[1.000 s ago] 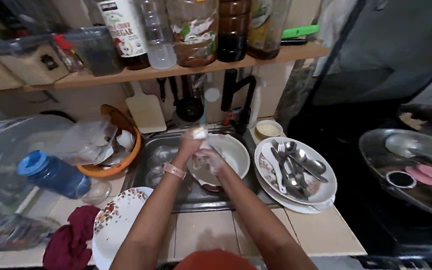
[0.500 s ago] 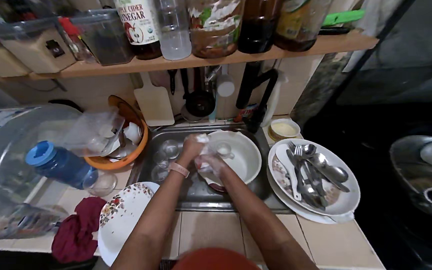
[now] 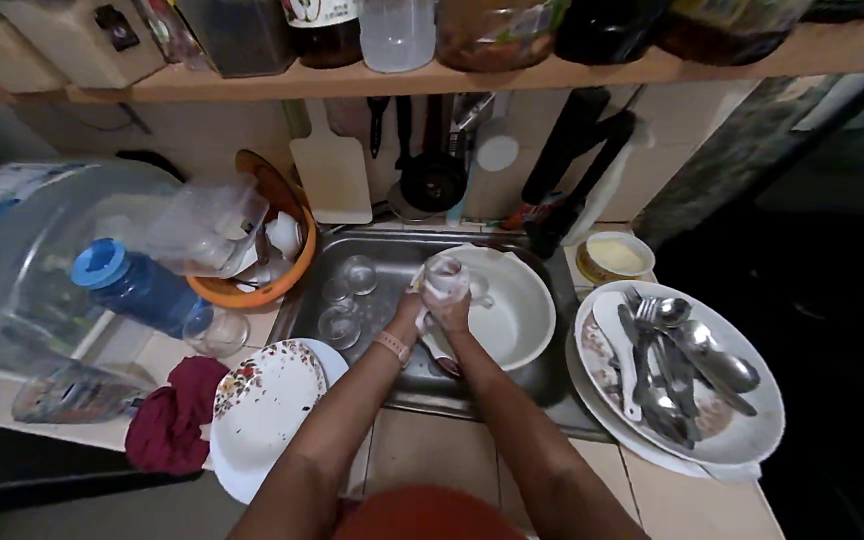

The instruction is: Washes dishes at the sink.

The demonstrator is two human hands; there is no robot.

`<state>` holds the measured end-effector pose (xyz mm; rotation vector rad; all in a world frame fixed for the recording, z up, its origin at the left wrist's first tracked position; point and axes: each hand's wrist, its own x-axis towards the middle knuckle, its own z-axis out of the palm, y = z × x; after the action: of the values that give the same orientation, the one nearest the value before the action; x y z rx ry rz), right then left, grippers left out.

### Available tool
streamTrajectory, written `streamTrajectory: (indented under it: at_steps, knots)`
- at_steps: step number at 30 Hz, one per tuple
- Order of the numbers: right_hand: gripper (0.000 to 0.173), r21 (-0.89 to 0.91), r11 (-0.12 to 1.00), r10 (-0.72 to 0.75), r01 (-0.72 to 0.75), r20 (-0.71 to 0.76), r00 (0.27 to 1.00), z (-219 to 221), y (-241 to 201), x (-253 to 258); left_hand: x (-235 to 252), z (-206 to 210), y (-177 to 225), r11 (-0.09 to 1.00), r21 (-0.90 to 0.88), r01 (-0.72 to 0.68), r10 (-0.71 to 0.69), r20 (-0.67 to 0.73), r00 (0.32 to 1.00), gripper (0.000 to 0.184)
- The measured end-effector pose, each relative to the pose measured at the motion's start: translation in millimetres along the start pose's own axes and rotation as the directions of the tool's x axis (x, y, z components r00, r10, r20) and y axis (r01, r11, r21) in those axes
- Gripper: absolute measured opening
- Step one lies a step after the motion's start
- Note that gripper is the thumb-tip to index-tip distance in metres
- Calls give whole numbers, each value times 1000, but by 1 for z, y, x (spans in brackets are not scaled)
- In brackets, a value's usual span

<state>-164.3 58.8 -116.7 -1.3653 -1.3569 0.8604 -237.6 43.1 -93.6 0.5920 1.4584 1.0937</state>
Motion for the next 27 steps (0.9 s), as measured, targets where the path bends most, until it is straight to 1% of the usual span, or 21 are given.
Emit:
streamTrajectory:
  at_steps: [1, 2, 3, 4, 6, 7, 9, 11, 12, 14, 15, 17, 19, 23, 26, 27]
  knots:
    - [84, -43, 999, -9, 9, 19, 1000, 2, 7, 7, 5, -6, 1, 998, 67, 15, -18, 52, 998, 24]
    - [85, -88, 996, 8, -5, 35, 999, 2, 14, 14, 7, -13, 6, 988, 151, 21, -39, 116, 992, 31]
    - [85, -129, 991, 55, -47, 55, 997, 2, 19, 21, 9, -21, 11, 970, 242, -2, -37, 157, 987, 36]
    - [83, -151, 984, 111, -99, 77, 991, 1, 23, 26, 13, -29, 16, 946, 322, -46, -7, 161, 987, 37]
    - [79, -171, 970, 198, -173, 139, 970, -2, 31, 33, 27, -49, 26, 876, 464, -134, 90, 115, 989, 37]
    - [79, -161, 968, 217, -191, 162, 963, -3, 36, 34, 35, -60, 33, 807, 570, -156, 137, 77, 988, 37]
    - [82, -185, 958, 256, -221, 194, 947, -3, 50, 36, 53, -77, 45, 612, 780, -131, 209, 0, 978, 39]
    - [81, -261, 936, 296, -235, 222, 929, 0, 61, 40, 66, -87, 54, 414, 908, -70, 235, -32, 971, 47]
    - [74, -303, 928, 298, -218, 248, 922, 0, 63, 43, 72, -90, 57, 323, 945, -48, 226, -28, 974, 47]
    - [53, -379, 914, 271, -146, 302, 914, 1, 65, 48, 85, -94, 58, 169, 985, -20, 164, -8, 986, 43]
    - [45, -418, 902, 258, -107, 324, 910, 1, 65, 49, 92, -95, 56, 111, 994, -6, 124, -8, 992, 43]
    - [37, -443, 895, 212, -45, 336, 918, 2, 65, 51, 107, -98, 53, 26, 1000, 0, 80, -2, 997, 43]
    - [34, -454, 891, 188, -11, 346, 919, 2, 63, 52, 118, -99, 49, -38, 999, -23, 63, 26, 998, 43]
    - [35, -536, 844, 229, -2, 358, 905, -2, 54, 54, 131, -96, 45, -106, 993, -55, 12, 57, 998, 46]
    - [52, -594, 802, 304, -57, 325, 896, -7, 45, 52, 129, -87, 45, -134, 988, -73, -11, 72, 997, 47]
    - [58, -597, 798, 320, -79, 310, 895, -9, 41, 49, 128, -85, 44, -129, 988, -81, -13, 80, 997, 47]
